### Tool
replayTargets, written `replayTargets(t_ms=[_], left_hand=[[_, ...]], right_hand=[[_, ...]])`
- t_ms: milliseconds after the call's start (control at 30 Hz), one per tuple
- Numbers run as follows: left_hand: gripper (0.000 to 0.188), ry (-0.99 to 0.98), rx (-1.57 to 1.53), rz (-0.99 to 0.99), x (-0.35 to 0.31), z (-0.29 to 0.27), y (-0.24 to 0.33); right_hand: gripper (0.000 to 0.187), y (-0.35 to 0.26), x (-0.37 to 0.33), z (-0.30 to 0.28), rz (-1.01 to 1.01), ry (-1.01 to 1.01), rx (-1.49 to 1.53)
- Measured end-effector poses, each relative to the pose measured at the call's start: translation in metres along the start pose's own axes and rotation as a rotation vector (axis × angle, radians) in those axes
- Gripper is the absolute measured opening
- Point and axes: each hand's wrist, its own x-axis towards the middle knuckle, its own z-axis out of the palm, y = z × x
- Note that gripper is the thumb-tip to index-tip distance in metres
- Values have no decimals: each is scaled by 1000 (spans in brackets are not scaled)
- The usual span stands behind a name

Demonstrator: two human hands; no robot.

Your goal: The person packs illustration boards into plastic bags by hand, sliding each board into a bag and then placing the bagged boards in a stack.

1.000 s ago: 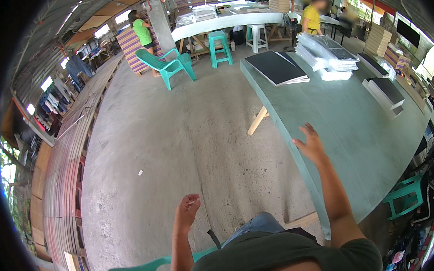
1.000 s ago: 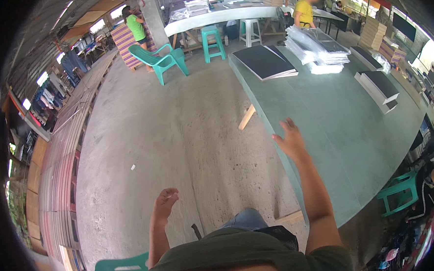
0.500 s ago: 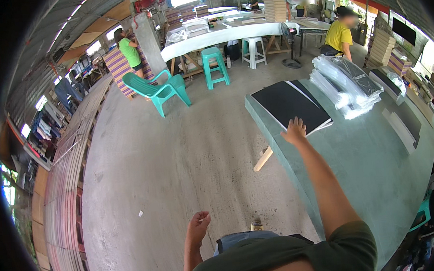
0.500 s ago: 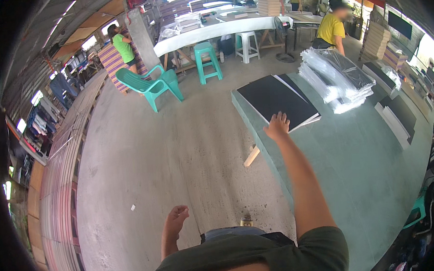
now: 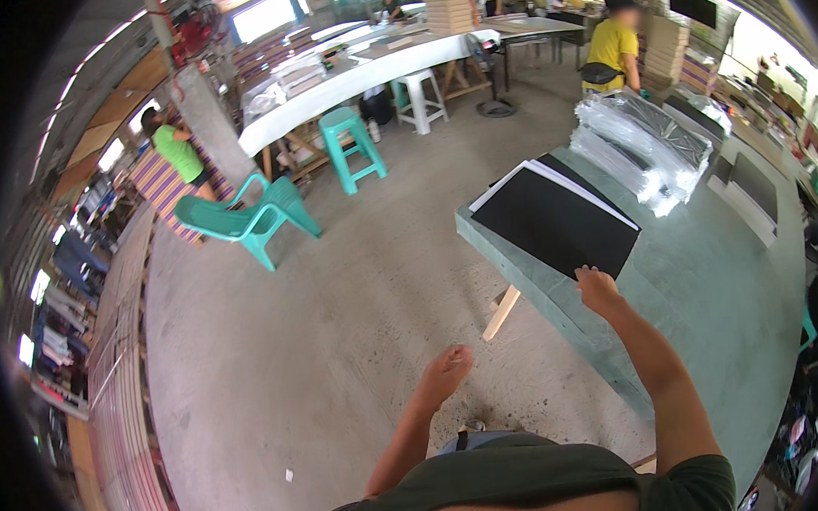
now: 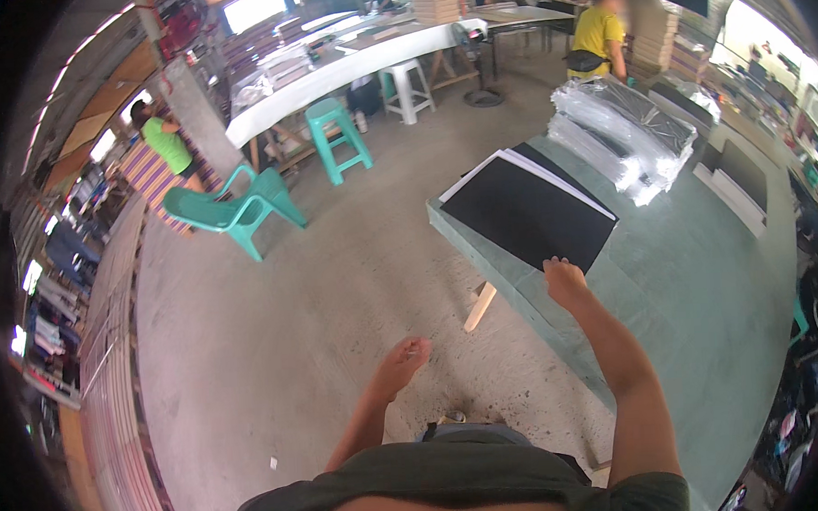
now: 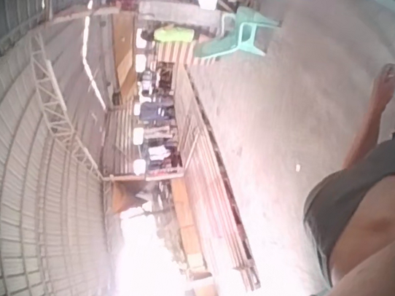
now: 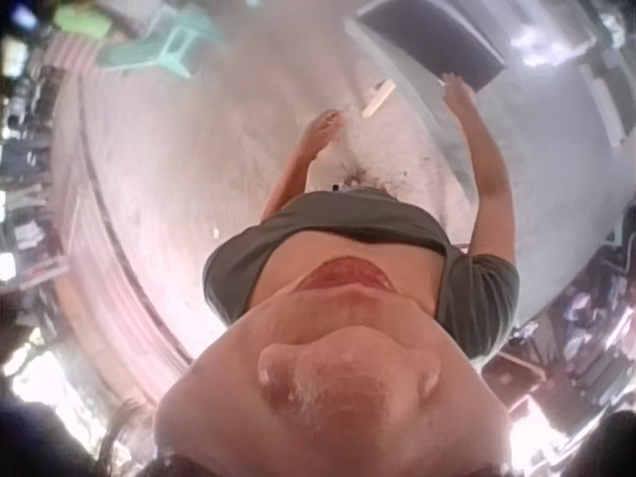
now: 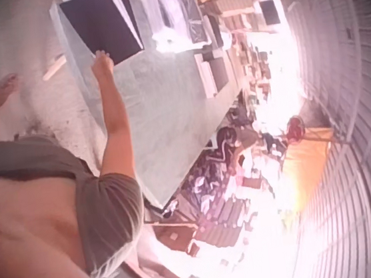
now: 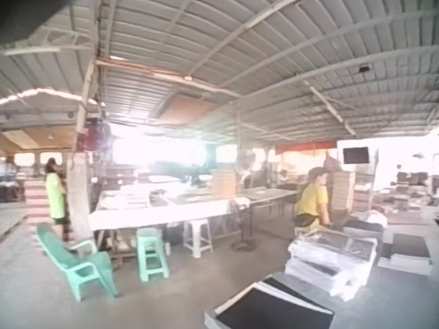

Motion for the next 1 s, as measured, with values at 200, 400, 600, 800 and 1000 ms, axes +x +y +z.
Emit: replayTargets(t_ms=[200,400,600,800,1000], left_hand=[[50,-289,-172,-85,73,-23,3],[80,-438,-341,-2,100,76,40],[56,-1073,-724,53,10,185,52],[58,-1359,-477,-57,-152,298,27],[66,-1633,-157,-81,-315,394,29]], right_hand=[[26,-22,-79,-83,272,810,241],[21,-81,-217,-140,723,961,961],[21,-109,-402,-112,911,1312,1391],[23,-191,-599,-89,1355,1679,1263],[30,-248,-745,-108,1581,1898,1307]])
